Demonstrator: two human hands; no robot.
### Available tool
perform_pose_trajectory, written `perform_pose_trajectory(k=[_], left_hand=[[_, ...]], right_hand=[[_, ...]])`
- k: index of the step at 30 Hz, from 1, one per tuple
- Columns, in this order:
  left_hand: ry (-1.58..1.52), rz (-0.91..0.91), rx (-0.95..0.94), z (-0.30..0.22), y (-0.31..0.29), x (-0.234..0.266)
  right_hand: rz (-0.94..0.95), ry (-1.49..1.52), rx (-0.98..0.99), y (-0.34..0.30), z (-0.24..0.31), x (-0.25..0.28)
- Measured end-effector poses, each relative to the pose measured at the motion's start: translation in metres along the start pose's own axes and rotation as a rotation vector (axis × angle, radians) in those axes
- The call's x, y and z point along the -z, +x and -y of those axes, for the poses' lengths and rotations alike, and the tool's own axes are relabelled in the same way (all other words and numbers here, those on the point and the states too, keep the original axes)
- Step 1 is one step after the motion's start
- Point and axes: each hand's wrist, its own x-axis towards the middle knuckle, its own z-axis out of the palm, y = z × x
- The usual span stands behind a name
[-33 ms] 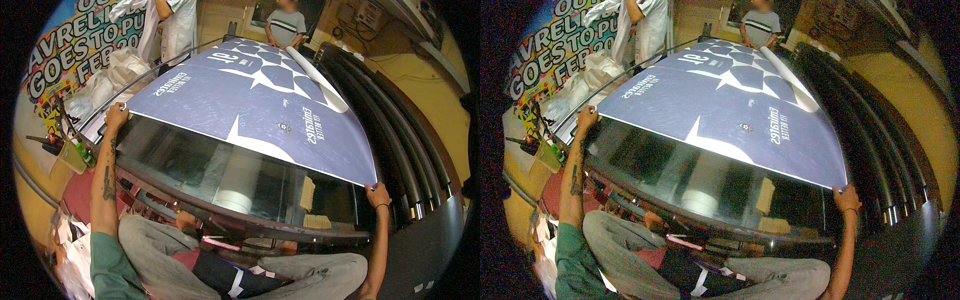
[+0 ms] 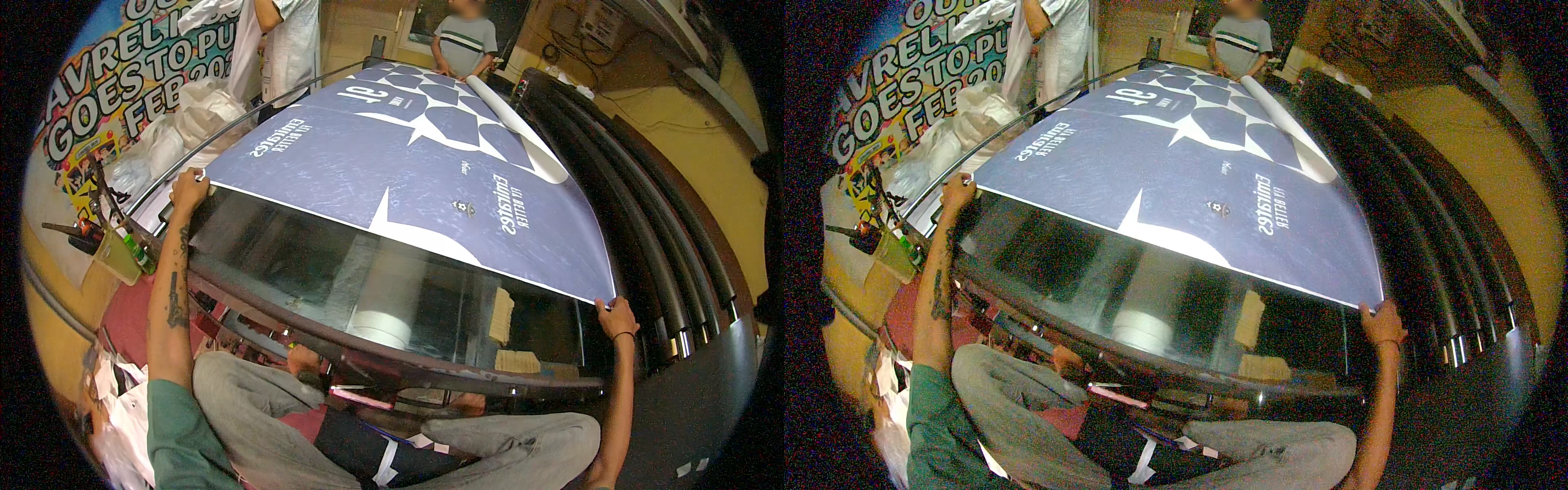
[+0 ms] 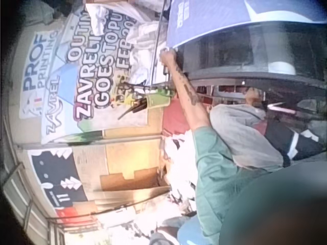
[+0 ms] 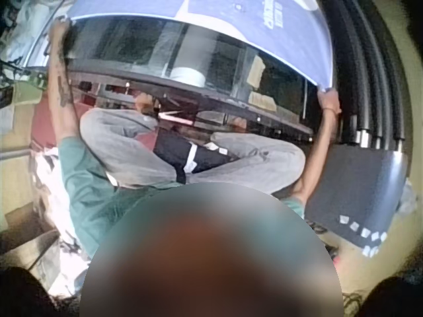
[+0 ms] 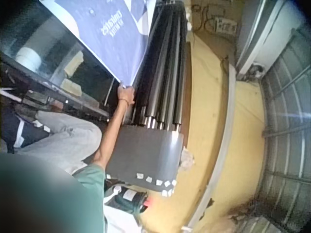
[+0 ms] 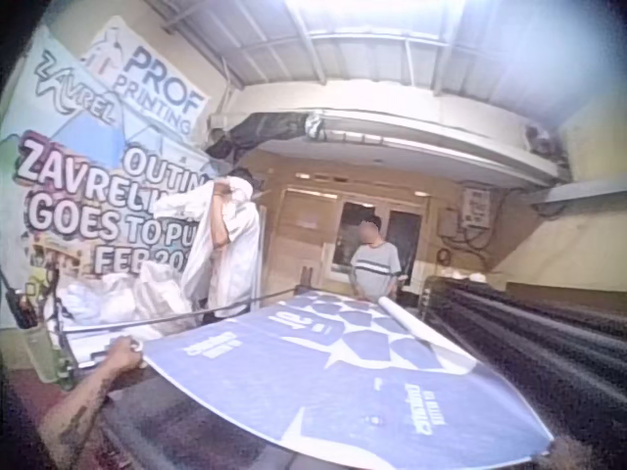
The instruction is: The person applies a large white vinyl sheet to a vehicle's windshield, smoothing it with both hands to remove air bubbles and ensure adhesion. Two other people assist by holding and aligning the sheet during the process.
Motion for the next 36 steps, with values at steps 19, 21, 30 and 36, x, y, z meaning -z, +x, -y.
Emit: perform_pose_trajectory(k=[19, 21, 30, 36], left_hand=[[-0.012, 0.012, -0.021, 0.011, 0.012, -0.006], [-0.014, 0.011, -0.031, 0.012, 0.012, -0.006], [0.006, 0.011, -0.010, 0.008, 0.007, -0.005], [0.037, -0.004, -0.018, 0.005, 0.004, -0.004]], right_hand=[[-0.006, -0.013, -0.031, -0.006, 0.005, 0.004], [-0.004, -0.017, -0.033, -0.005, 0.005, 0.003], [-0.034, 0.012, 0.000, 0.004, -0.006, -0.007], [-0.054, -0.001, 0.018, 0.010, -0.011, -0.014]])
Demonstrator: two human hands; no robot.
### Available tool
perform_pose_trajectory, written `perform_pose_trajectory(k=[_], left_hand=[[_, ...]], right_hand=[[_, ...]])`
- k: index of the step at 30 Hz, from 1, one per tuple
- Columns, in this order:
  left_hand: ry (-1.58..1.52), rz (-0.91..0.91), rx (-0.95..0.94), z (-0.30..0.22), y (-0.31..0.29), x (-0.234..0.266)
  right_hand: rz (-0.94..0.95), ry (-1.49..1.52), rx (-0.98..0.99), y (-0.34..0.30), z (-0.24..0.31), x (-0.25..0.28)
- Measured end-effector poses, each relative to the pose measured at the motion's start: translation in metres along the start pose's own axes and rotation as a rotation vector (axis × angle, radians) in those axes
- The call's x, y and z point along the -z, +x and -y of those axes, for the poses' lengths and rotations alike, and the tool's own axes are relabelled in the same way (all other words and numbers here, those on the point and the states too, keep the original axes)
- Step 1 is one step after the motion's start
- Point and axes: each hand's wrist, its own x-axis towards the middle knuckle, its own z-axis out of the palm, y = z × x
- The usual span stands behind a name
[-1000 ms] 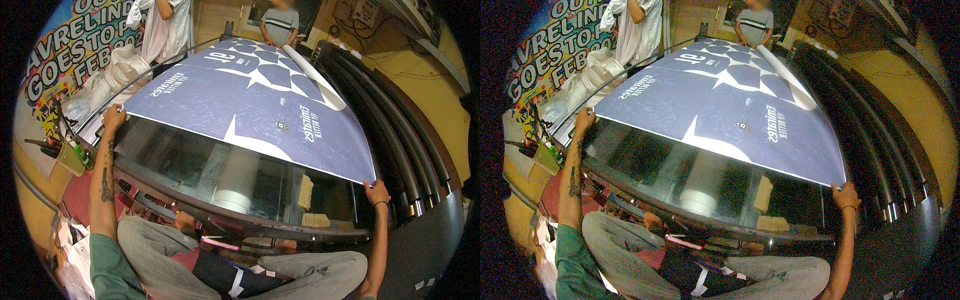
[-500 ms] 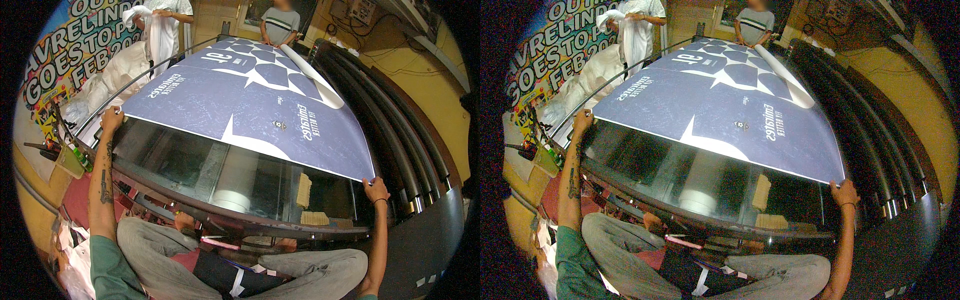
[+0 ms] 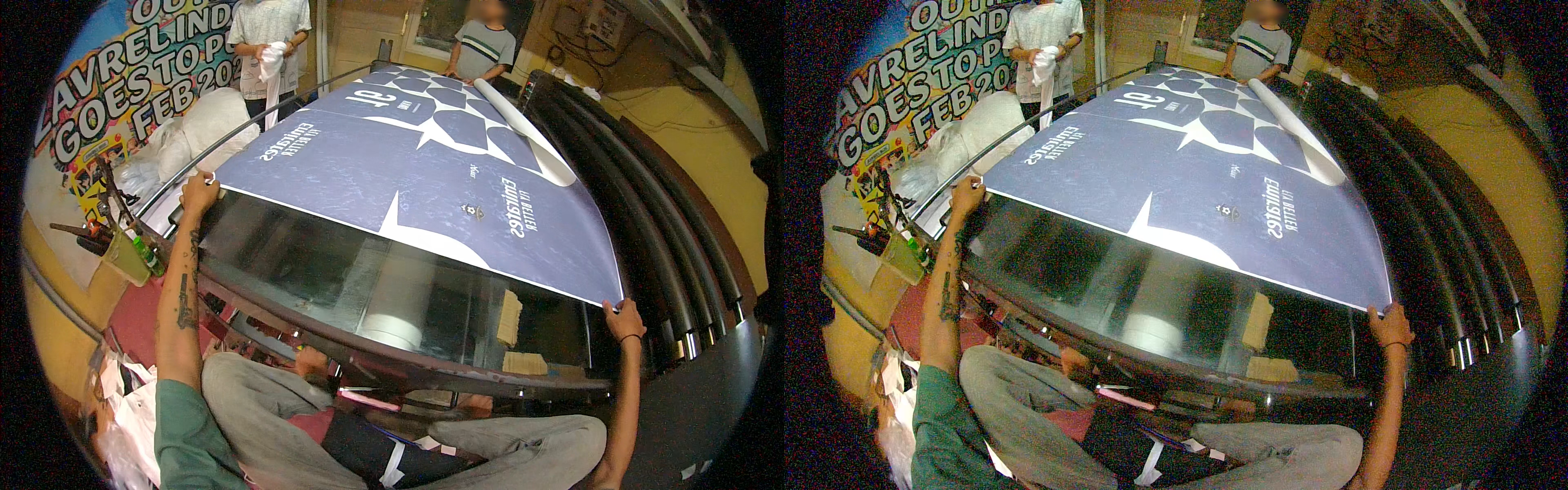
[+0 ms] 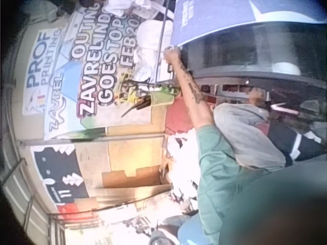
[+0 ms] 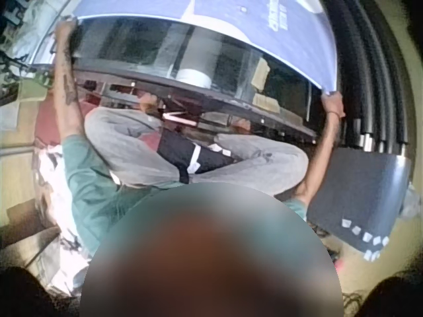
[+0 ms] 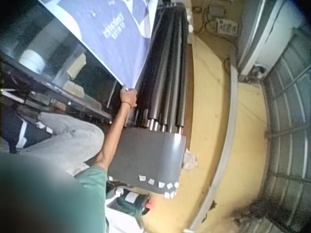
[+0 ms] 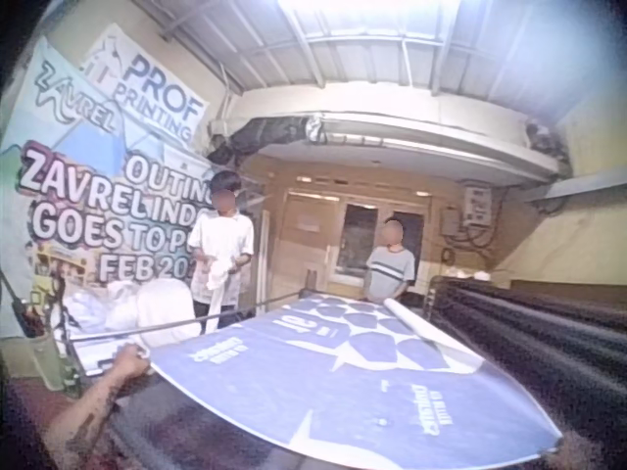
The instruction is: The person applies a large white vinyl sheet to a vehicle's windshield, smoothing it with both hands to remove air bubbles and ensure adhesion. Two other people assist by holding and aligning the sheet during the process.
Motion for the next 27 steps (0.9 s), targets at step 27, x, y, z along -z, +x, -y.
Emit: perform_pose_trajectory(k=[27], left_hand=[[-0.049, 0.018, 0.005, -0.005, -0.007, 0.006]], right_hand=[[0.019, 0.009, -0.030, -0.013, 0.011, 0.015]])
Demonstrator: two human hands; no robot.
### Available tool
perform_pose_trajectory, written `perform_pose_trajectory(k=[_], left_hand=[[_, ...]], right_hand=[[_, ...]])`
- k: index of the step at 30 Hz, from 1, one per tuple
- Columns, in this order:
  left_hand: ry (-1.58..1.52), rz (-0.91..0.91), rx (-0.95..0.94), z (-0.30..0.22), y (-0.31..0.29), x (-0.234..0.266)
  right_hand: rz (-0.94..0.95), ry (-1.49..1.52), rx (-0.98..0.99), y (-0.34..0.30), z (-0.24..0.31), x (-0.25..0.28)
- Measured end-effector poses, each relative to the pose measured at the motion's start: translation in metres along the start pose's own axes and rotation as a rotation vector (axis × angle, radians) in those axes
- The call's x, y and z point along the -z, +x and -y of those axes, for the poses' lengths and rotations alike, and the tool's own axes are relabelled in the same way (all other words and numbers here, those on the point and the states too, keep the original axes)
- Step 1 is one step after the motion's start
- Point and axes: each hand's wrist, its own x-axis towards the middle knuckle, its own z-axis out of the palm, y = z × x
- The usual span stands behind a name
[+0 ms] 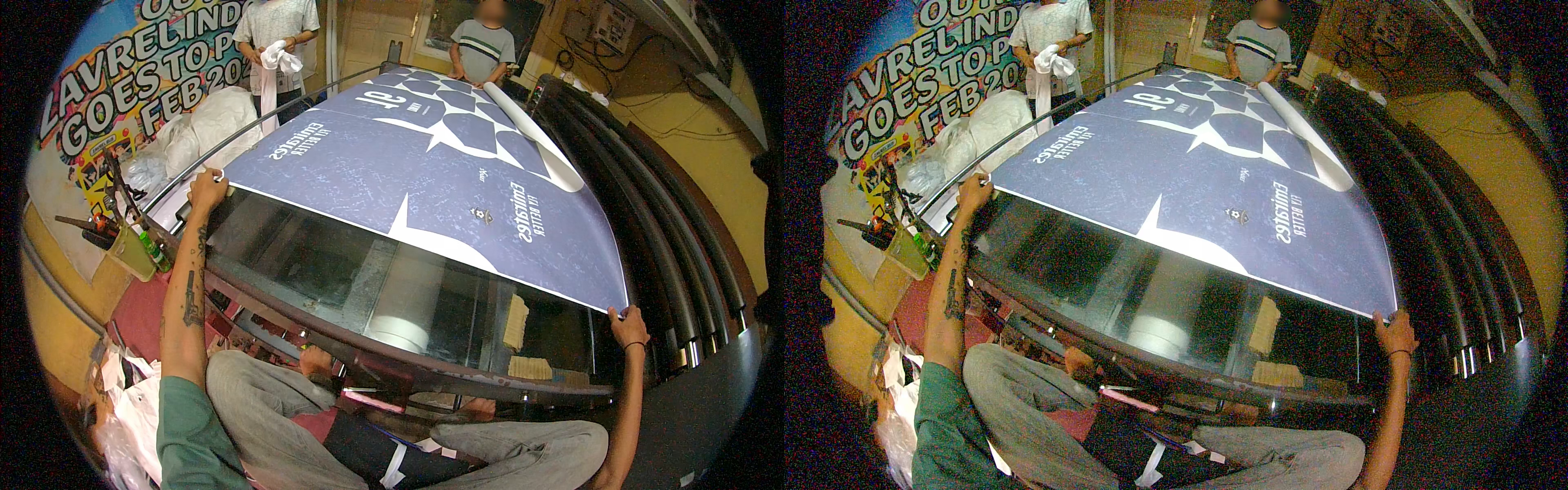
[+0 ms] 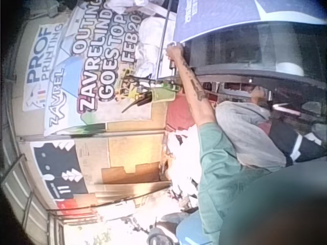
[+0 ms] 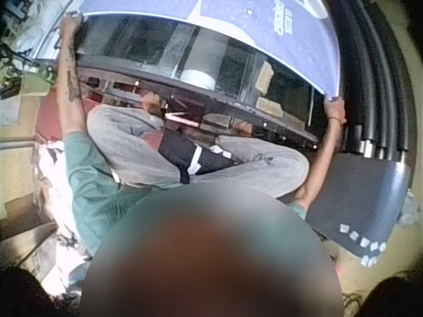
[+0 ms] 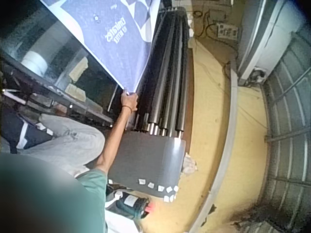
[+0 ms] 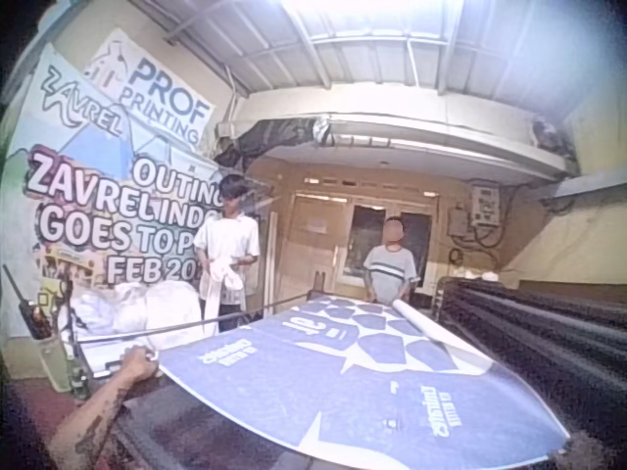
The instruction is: The person applies a large white vinyl sheet to a vehicle's windshield, smoothing it with both hands to remove air bubbles and ensure adhesion. Two other people assist by holding and aligning the sheet during the process.
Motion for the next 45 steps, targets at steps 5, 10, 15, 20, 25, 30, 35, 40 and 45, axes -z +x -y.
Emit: perform_pose_trajectory(k=[5, 10, 15, 20, 25, 30, 35, 40, 45], left_hand=[[0.014, 0.011, 0.011, -0.002, -0.001, 0.002], [0.033, -0.009, 0.018, -0.003, -0.002, 0.002], [0.002, -0.003, -0.003, -0.001, -0.001, 0.002], [-0.007, 0.001, 0.002, -0.001, 0.000, 0.000], [0.035, -0.016, -0.001, 0.001, 0.001, -0.002], [0.006, 0.005, 0.009, 0.000, 0.000, -0.001], [0.023, 0.012, 0.046, -0.009, -0.008, 0.006], [0.004, 0.016, 0.040, -0.013, -0.013, 0.010], [-0.011, -0.004, 0.014, -0.010, -0.014, 0.008]], right_hand=[[0.004, 0.001, -0.003, 0.001, -0.001, -0.001], [-0.003, -0.006, 0.000, 0.001, -0.002, -0.001], [-0.017, -0.008, 0.017, 0.004, -0.006, -0.005], [0.049, 0.012, -0.006, 0.010, -0.008, -0.008], [-0.016, -0.019, 0.003, 0.012, -0.011, -0.013], [0.001, -0.016, 0.029, 0.012, -0.010, -0.012], [0.023, 0.002, 0.003, 0.010, -0.008, -0.006], [0.011, 0.015, 0.020, 0.015, -0.013, -0.013], [-0.034, -0.040, 0.030, 0.020, -0.019, -0.019]])
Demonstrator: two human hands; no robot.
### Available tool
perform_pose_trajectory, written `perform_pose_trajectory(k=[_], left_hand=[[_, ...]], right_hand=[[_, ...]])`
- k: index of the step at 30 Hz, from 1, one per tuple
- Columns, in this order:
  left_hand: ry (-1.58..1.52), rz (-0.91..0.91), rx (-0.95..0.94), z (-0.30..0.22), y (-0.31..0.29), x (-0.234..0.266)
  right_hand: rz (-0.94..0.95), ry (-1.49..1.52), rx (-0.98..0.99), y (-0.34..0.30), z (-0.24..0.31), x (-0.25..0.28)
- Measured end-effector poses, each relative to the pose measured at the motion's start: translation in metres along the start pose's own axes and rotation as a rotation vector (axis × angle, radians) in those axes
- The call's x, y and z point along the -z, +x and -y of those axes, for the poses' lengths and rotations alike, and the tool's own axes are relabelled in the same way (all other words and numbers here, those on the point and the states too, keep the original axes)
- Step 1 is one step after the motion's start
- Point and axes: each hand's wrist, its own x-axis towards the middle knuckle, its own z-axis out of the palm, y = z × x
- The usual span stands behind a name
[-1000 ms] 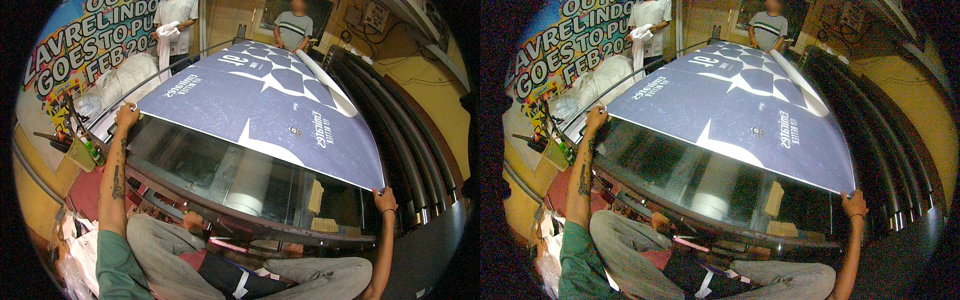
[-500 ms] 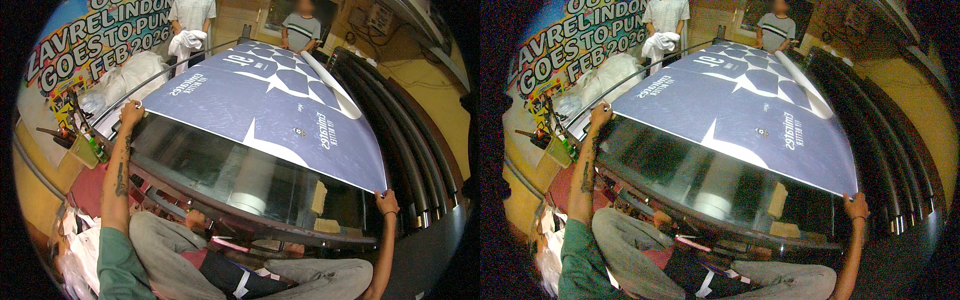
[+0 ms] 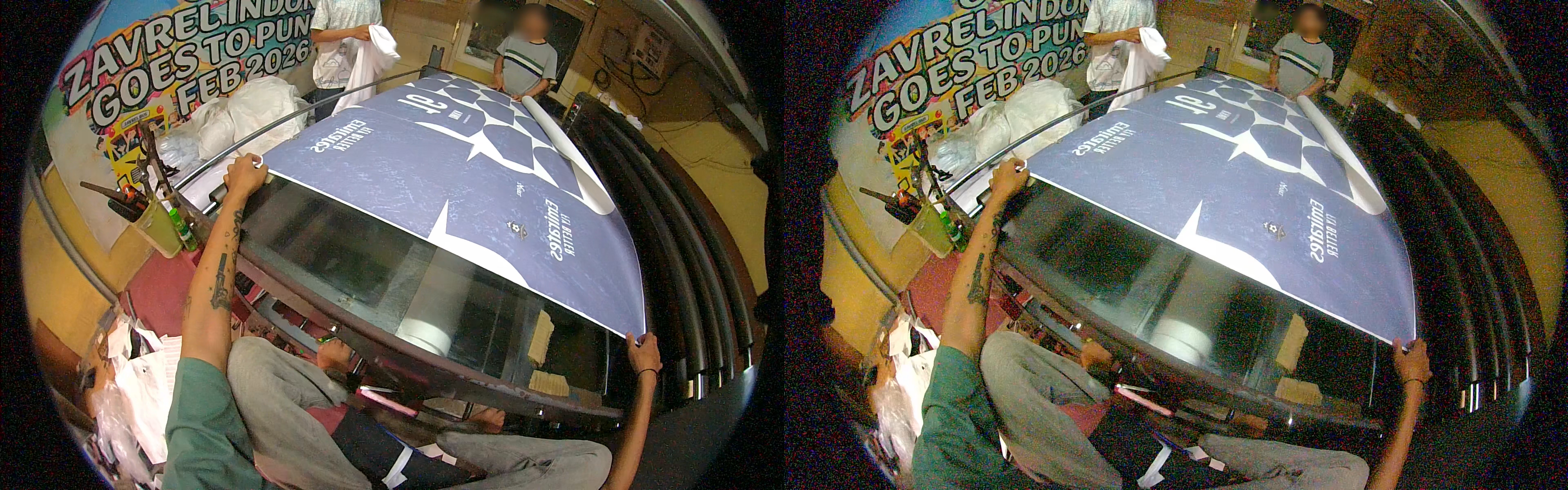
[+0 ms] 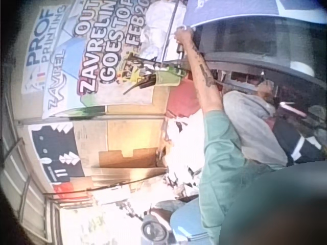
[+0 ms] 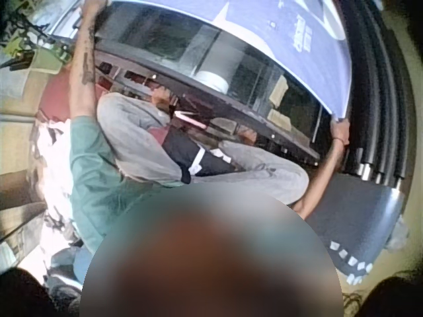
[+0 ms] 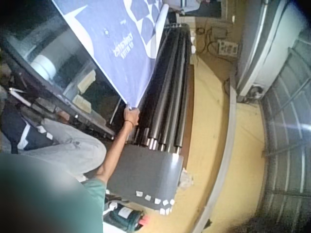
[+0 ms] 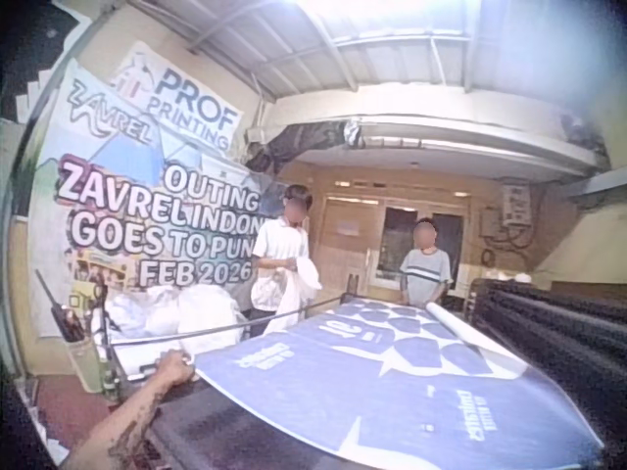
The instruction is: The person applies a large white vinyl sheet to a vehicle's windshield, smoothing it with both hands to remove air bubbles and ensure adhesion. Two other people assist by holding and aligning the sheet during the process.
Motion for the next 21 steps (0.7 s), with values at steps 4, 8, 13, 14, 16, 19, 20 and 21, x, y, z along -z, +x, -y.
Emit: perform_pose_trajectory(k=[4, 8, 13, 14, 16, 19, 20, 21], left_hand=[[-0.006, -0.004, 0.003, 0.0014, 0.0005, -0.0017], [0.009, -0.007, 0.009, 0.0003, 0.0004, -0.0021], [0.021, -0.012, 0.017, -0.0002, 0.0008, -0.0022], [0.014, -0.009, 0.018, -0.0002, 0.0009, -0.0022], [0.015, -0.005, 0.025, -0.0001, 0.0010, -0.0021], [0.015, -0.006, 0.008, -0.0001, 0.0006, -0.0014], [0.008, 0.000, 0.004, -0.0004, 0.0005, -0.0011], [0.011, 0.003, 0.010, -0.0006, 0.0003, -0.0008]], right_hand=[[0.035, 0.011, -0.003, 0.0005, -0.0008, 0.0012], [0.027, 0.016, 0.014, 0.0005, -0.0006, 0.0019], [0.018, 0.035, 0.023, -0.0027, 0.0003, 0.0028], [0.020, 0.031, 0.019, -0.0036, 0.0008, 0.0036], [0.021, 0.035, 0.015, -0.0054, 0.0020, 0.0055], [0.017, 0.048, 0.017, -0.0068, 0.0037, 0.0072], [0.017, 0.047, 0.018, -0.0067, 0.0038, 0.0074], [0.020, 0.043, 0.010, -0.0064, 0.0037, 0.0072]])
